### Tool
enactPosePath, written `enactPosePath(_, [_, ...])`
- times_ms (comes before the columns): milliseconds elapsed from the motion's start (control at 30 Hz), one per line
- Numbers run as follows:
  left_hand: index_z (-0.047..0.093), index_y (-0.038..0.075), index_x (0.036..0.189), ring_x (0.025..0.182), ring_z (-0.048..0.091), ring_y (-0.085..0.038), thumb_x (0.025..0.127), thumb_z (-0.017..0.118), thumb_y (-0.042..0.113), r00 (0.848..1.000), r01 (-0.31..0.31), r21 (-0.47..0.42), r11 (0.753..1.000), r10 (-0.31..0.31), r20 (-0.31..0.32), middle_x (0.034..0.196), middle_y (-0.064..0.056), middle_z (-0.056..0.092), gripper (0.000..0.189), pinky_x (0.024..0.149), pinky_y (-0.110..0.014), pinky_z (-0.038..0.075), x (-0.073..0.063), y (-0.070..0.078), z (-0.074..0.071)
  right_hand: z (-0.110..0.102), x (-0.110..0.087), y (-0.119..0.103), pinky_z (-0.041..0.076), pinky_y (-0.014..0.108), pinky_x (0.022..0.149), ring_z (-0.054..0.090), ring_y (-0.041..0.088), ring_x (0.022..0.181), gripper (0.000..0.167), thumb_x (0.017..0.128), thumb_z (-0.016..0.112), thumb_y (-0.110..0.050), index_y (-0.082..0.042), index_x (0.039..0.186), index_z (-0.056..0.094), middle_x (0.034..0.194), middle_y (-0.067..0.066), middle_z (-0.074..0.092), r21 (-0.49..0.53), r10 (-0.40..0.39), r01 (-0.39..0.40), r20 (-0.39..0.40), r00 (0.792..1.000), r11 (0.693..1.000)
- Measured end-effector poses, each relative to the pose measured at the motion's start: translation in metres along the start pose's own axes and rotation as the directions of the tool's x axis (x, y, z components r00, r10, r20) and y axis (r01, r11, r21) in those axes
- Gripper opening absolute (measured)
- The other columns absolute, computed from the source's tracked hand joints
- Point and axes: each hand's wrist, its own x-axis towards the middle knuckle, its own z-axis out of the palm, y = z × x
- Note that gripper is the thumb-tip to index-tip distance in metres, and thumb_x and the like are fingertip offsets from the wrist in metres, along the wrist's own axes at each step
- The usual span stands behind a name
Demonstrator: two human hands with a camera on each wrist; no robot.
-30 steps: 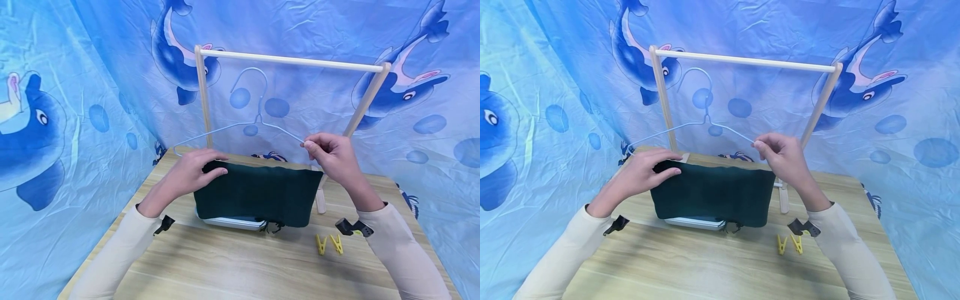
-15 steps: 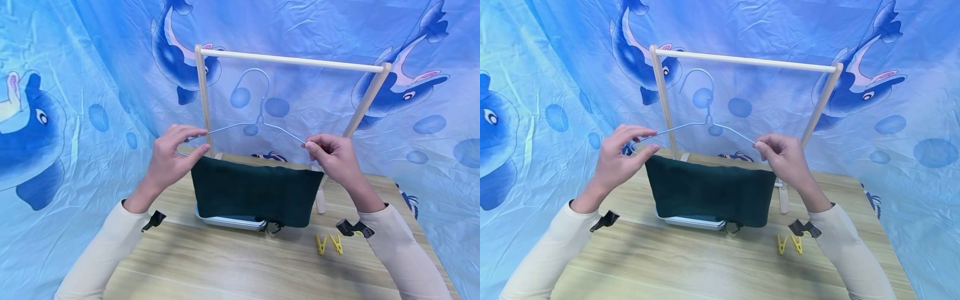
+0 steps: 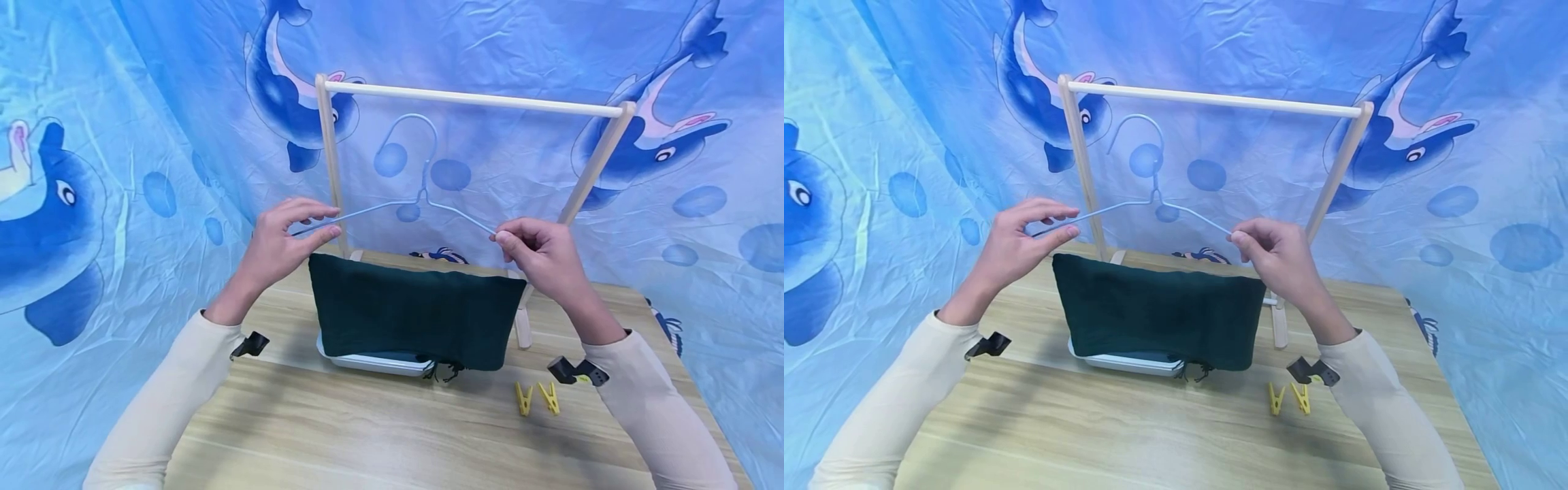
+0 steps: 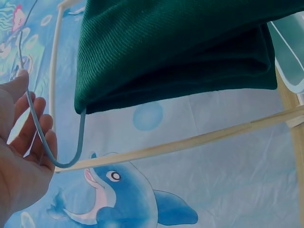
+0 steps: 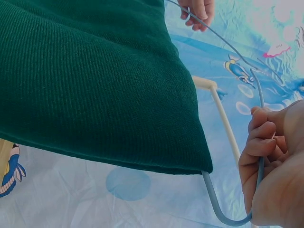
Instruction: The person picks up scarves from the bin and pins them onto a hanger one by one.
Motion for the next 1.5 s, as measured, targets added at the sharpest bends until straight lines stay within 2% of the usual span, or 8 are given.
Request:
enactPosePath(233, [0.081, 0.009, 0.109, 0.094, 0.062, -0.014, 0.088, 0.079, 0.004, 0.999, -0.003, -0.035, 0.999, 0.004, 0.05, 0.101, -0.003, 0.074, 0.022, 0.081, -0.021, 0.048, 0.004, -0.005, -0.001, -0.002, 0.001, 0.0, 0.033, 0.027, 0.045, 0.041, 0.01, 0.048, 0.014, 0.096, 0.063, 0.01, 0.004, 0.094, 0.075, 0.066, 0.0, 0.059, 0.021, 0.002, -0.002, -0.002, 1.0, 1.0])
enactPosePath(333, [0.081, 0.007, 0.107, 0.086, 0.06, -0.011, 0.088, 0.078, 0.0, 0.998, -0.011, -0.062, 0.998, 0.015, 0.065, 0.094, -0.003, 0.073, 0.021, 0.073, -0.02, 0.047, 0.005, -0.005, -0.002, -0.003, 0.001, 0.0, 0.033, 0.027, 0.045, 0.041, 0.01, 0.048, 0.014, 0.096, 0.062, 0.01, 0.004, 0.094, 0.075, 0.065, 0.0, 0.059, 0.026, 0.005, -0.005, -0.002, 1.0, 1.0])
enactPosePath(467, [0.081, 0.005, 0.105, 0.077, 0.054, -0.011, 0.087, 0.076, -0.005, 0.998, -0.007, -0.12, 0.993, 0.015, 0.068, 0.084, -0.002, 0.068, 0.021, 0.063, -0.023, 0.04, 0.006, -0.005, -0.003, -0.006, 0.004, -0.002, 0.032, 0.027, 0.045, 0.04, 0.01, 0.048, 0.015, 0.096, 0.062, 0.009, 0.004, 0.094, 0.076, 0.065, -0.001, 0.06, 0.018, 0.004, -0.004, -0.002, 1.0, 1.0])
enactPosePath(667, [0.08, -0.001, 0.101, 0.071, 0.05, -0.013, 0.085, 0.075, -0.011, 0.997, -0.029, -0.192, 0.981, 0.042, 0.065, 0.077, -0.001, 0.063, 0.019, 0.059, -0.025, 0.037, 0.008, -0.006, -0.006, -0.011, 0.01, -0.003, 0.031, 0.028, 0.044, 0.038, 0.01, 0.046, 0.015, 0.097, 0.062, 0.007, 0.003, 0.094, 0.075, 0.065, -0.001, 0.059, 0.014, 0.015, -0.015, 0.005, 1.0, 1.0])
enactPosePath(933, [0.079, -0.007, 0.095, 0.061, 0.043, -0.012, 0.082, 0.076, -0.013, 0.997, -0.078, -0.236, 0.969, 0.076, -0.017, 0.069, -0.001, 0.057, 0.015, 0.052, -0.024, 0.028, 0.006, -0.008, -0.001, -0.011, 0.014, 0.001, 0.037, 0.025, 0.047, 0.045, 0.012, 0.051, 0.013, 0.099, 0.064, -0.002, 0.001, 0.097, 0.076, 0.069, 0.0, 0.062, -0.009, 0.068, -0.068, 0.061, 0.996, 0.998])
enactPosePath(1200, [0.079, -0.005, 0.089, 0.06, 0.043, -0.01, 0.083, 0.076, -0.012, 0.991, -0.108, -0.219, 0.97, 0.086, -0.105, 0.068, 0.001, 0.058, 0.01, 0.05, -0.023, 0.026, 0.004, -0.006, 0.003, -0.014, 0.013, 0.0, 0.052, 0.021, 0.057, 0.062, 0.016, 0.058, 0.013, 0.099, 0.065, -0.003, 0.002, 0.098, 0.076, 0.076, -0.001, 0.072, -0.013, 0.097, -0.096, 0.129, 0.987, 0.995])
enactPosePath(1367, [0.077, -0.008, 0.088, 0.061, 0.044, -0.009, 0.082, 0.077, -0.012, 0.985, -0.146, -0.219, 0.965, 0.121, -0.122, 0.068, 0.001, 0.058, 0.007, 0.05, -0.023, 0.024, 0.006, -0.004, 0.002, -0.021, 0.01, -0.001, 0.057, 0.019, 0.068, 0.072, 0.01, 0.071, 0.015, 0.101, 0.063, -0.004, 0.004, 0.104, 0.076, 0.087, -0.003, 0.076, -0.031, 0.105, -0.102, 0.158, 0.982, 0.994])
enactPosePath(1500, [0.077, -0.008, 0.087, 0.061, 0.044, -0.009, 0.084, 0.078, -0.008, 0.984, -0.153, -0.216, 0.964, 0.128, -0.127, 0.068, 0.001, 0.058, 0.004, 0.05, -0.023, 0.024, 0.006, -0.003, 0.001, -0.028, 0.005, 0.0, 0.056, 0.016, 0.076, 0.073, 0.003, 0.083, 0.017, 0.1, 0.064, -0.005, 0.003, 0.11, 0.075, 0.096, 0.0, 0.077, -0.053, 0.115, -0.108, 0.15, 0.982, 0.993])
